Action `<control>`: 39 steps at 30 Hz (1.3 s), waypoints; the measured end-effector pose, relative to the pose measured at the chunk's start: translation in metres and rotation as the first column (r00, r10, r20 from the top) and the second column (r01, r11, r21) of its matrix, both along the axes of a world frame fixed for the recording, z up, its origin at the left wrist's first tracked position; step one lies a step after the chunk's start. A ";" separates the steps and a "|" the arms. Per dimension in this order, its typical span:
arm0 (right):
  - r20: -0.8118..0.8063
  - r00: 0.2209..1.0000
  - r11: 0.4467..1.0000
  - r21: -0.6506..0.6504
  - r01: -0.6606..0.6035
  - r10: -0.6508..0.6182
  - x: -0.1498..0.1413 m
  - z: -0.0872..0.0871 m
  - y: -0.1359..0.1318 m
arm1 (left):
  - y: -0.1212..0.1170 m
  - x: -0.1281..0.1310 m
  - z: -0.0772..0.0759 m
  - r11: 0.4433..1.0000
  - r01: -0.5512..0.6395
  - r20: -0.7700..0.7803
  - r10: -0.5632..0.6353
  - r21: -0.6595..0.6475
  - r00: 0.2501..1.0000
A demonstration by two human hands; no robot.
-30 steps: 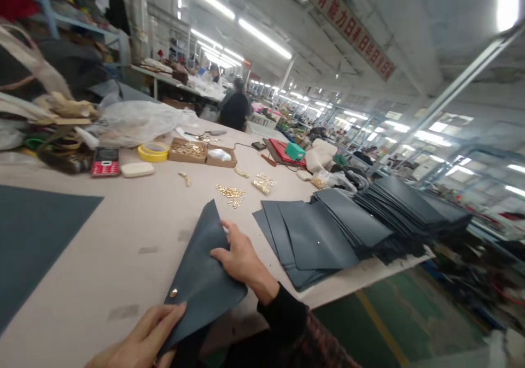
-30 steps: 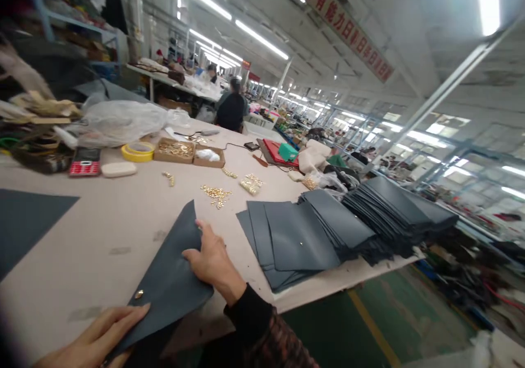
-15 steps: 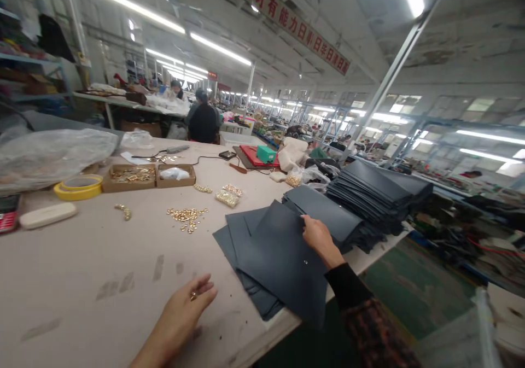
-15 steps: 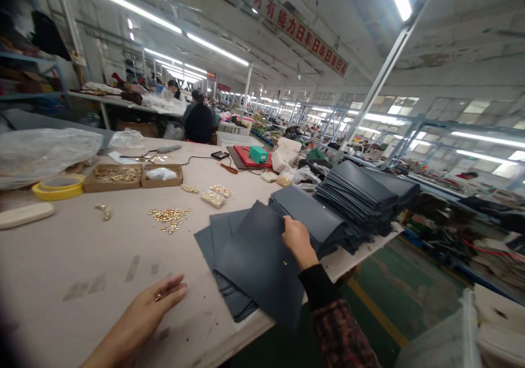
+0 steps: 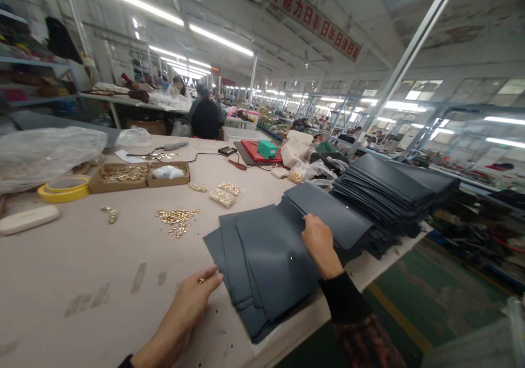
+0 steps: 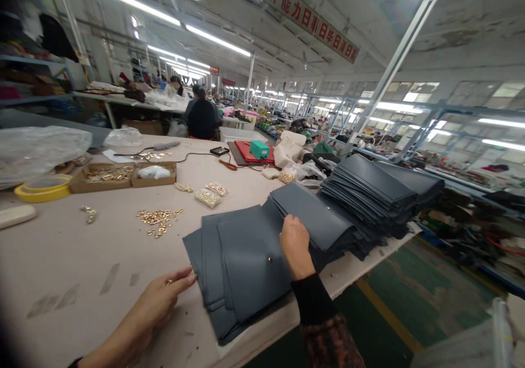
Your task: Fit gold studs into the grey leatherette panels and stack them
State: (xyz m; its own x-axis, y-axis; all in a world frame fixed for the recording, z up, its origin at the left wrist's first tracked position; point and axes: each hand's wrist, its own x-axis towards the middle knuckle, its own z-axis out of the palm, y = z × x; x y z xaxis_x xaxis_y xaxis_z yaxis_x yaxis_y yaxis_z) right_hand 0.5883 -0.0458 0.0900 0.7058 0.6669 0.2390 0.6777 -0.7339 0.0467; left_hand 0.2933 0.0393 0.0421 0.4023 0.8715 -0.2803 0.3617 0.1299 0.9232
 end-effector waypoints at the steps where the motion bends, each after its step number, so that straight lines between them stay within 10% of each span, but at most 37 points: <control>1: 0.014 1.000 1.000 -0.014 -0.013 0.013 -0.001 -0.001 0.002 | 0.000 0.002 0.002 0.999 -0.019 -0.004 0.019 -0.043 1.000; 14: -0.051 0.979 0.972 -0.120 -0.205 0.200 -0.012 -0.048 0.031 | 0.002 0.026 0.006 0.981 0.013 0.042 -0.004 -0.195 0.999; 19: -0.098 0.969 0.964 -0.117 -0.239 0.228 -0.007 -0.047 0.038 | 0.007 0.027 -0.001 0.986 0.169 0.037 -0.169 0.010 0.985; 24: -0.105 0.971 0.965 -0.125 -0.229 0.217 -0.003 -0.045 0.047 | 0.020 0.037 0.007 0.864 0.406 -0.393 -0.276 0.299 0.877; 31: -0.145 0.965 0.958 -0.154 -0.240 0.219 0.000 -0.044 0.045 | 0.032 0.046 0.020 0.817 0.424 -0.566 -0.150 0.391 0.811; 39: -0.240 0.883 0.888 -0.128 -0.441 0.404 0.005 -0.026 0.100 | 0.018 0.029 -0.001 0.914 0.301 -0.420 -0.169 0.270 0.891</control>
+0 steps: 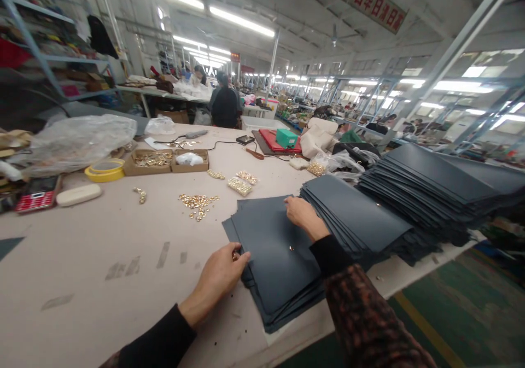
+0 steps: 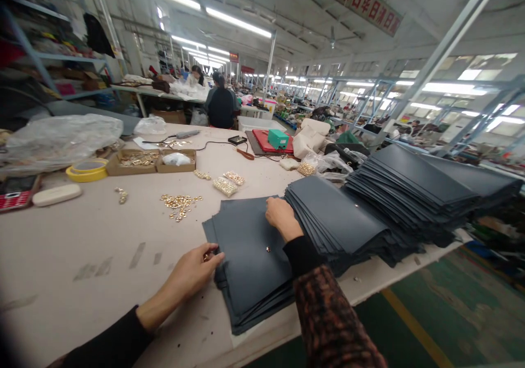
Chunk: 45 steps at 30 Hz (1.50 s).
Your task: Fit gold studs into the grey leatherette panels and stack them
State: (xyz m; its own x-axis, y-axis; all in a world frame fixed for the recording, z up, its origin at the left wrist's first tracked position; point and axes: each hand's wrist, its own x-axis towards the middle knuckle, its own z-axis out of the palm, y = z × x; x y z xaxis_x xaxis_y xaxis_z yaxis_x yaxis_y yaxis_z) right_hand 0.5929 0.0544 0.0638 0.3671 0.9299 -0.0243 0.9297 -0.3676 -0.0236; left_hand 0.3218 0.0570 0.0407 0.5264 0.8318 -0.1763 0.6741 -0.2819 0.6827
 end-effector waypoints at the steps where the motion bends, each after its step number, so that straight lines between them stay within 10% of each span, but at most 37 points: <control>1: -0.012 1.000 1.000 -0.002 -0.027 0.027 -0.002 0.001 0.014 | -0.001 0.000 -0.002 1.000 -0.016 0.027 0.017 -0.024 0.999; 11: -0.024 0.987 0.988 0.021 -0.155 0.156 -0.029 -0.020 0.090 | 0.006 -0.001 -0.025 0.987 -0.097 0.278 0.129 -0.124 0.952; 22: -0.112 0.948 0.954 0.070 -0.292 0.299 -0.052 -0.027 0.066 | -0.001 0.006 -0.032 0.997 -0.071 0.378 0.080 -0.037 0.922; 31: -0.268 0.931 0.957 0.218 -0.192 0.248 -0.050 0.011 0.022 | -0.009 -0.020 -0.018 0.995 -0.031 0.425 0.071 -0.099 0.902; 38: -0.572 0.519 0.773 0.480 -0.415 0.635 -0.147 0.026 -0.055 | -0.034 -0.069 0.003 0.964 0.147 0.566 0.006 -0.224 0.824; 45: -0.556 0.194 0.536 0.558 -0.633 0.808 -0.211 0.020 -0.064 | -0.049 -0.135 0.029 0.881 0.200 0.590 0.106 -0.429 0.800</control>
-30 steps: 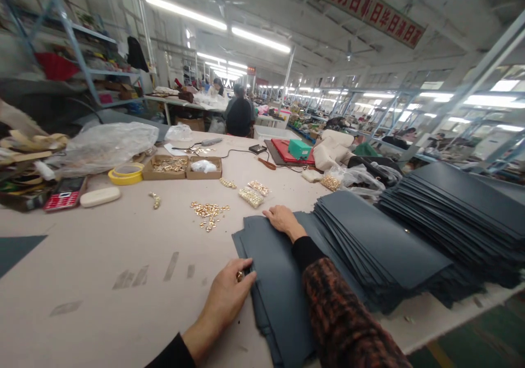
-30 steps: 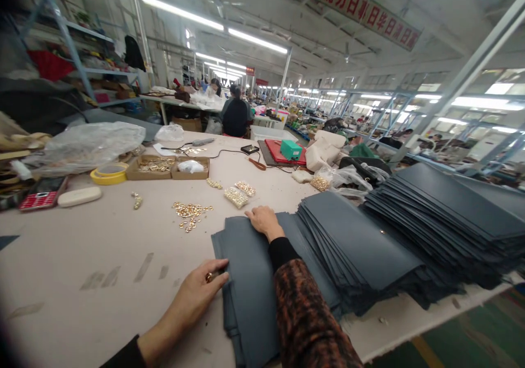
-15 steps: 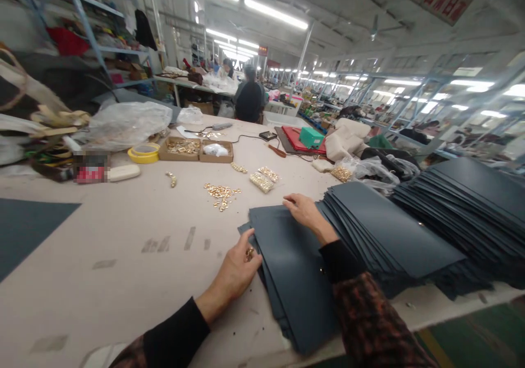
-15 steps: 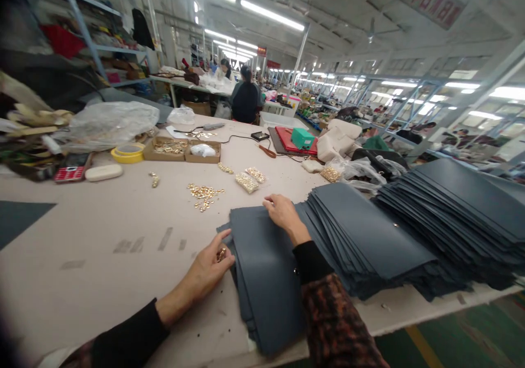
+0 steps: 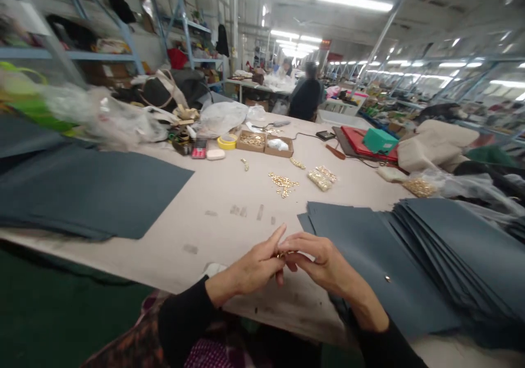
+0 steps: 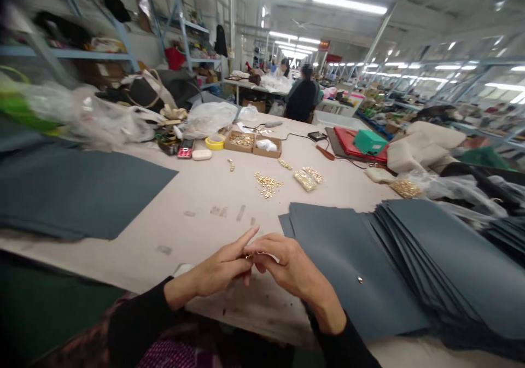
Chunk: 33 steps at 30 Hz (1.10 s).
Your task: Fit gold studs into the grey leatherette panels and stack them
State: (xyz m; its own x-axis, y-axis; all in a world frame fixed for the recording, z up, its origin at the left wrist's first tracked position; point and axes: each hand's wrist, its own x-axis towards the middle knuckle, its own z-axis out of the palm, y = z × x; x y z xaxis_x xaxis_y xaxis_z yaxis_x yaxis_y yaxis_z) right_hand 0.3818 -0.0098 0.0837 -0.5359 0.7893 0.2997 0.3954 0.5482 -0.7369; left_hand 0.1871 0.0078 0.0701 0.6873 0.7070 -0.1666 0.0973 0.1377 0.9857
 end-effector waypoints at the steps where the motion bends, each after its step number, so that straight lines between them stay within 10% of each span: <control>1: 0.013 1.000 1.000 0.004 -0.026 0.026 -0.008 0.001 0.002 | -0.001 -0.010 0.001 0.999 0.010 0.015 -0.010 -0.041 1.000; 9: 0.011 0.967 0.966 -0.045 -0.254 0.254 -0.100 0.006 0.016 | -0.015 -0.108 -0.003 0.977 0.096 0.137 -0.070 -0.192 0.988; 16: -0.055 0.944 0.942 -0.069 -0.329 0.325 -0.208 -0.016 0.036 | -0.038 -0.200 -0.024 0.931 -0.299 0.156 0.334 -0.210 0.930; 19: -0.006 0.957 0.953 -0.094 -0.289 0.290 -0.258 -0.015 0.055 | -0.048 -0.233 -0.028 0.824 -0.499 0.223 0.558 -0.268 0.800; 24: 0.171 0.974 0.984 0.076 -0.163 0.148 -0.340 -0.021 0.118 | -0.063 -0.269 -0.038 0.478 -0.800 0.109 0.874 -0.364 0.473; 29: 0.442 0.891 0.936 0.261 -0.235 0.101 -0.381 -0.032 0.156 | -0.069 -0.283 -0.060 0.389 -0.861 -0.014 0.909 -0.328 0.416; 33: 0.568 0.765 0.913 0.059 -0.405 0.303 -0.351 -0.022 0.135 | -0.070 -0.284 -0.067 0.357 -0.883 -0.026 0.923 -0.306 0.383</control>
State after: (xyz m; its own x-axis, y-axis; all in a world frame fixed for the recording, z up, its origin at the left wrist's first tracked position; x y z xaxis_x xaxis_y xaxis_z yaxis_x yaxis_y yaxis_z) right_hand 0.0312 0.1255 0.0615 -0.8795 0.4757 -0.0118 0.4495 0.8225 -0.3485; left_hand -0.0972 -0.0619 0.0035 -0.3153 0.8638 -0.3929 -0.3537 0.2772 0.8933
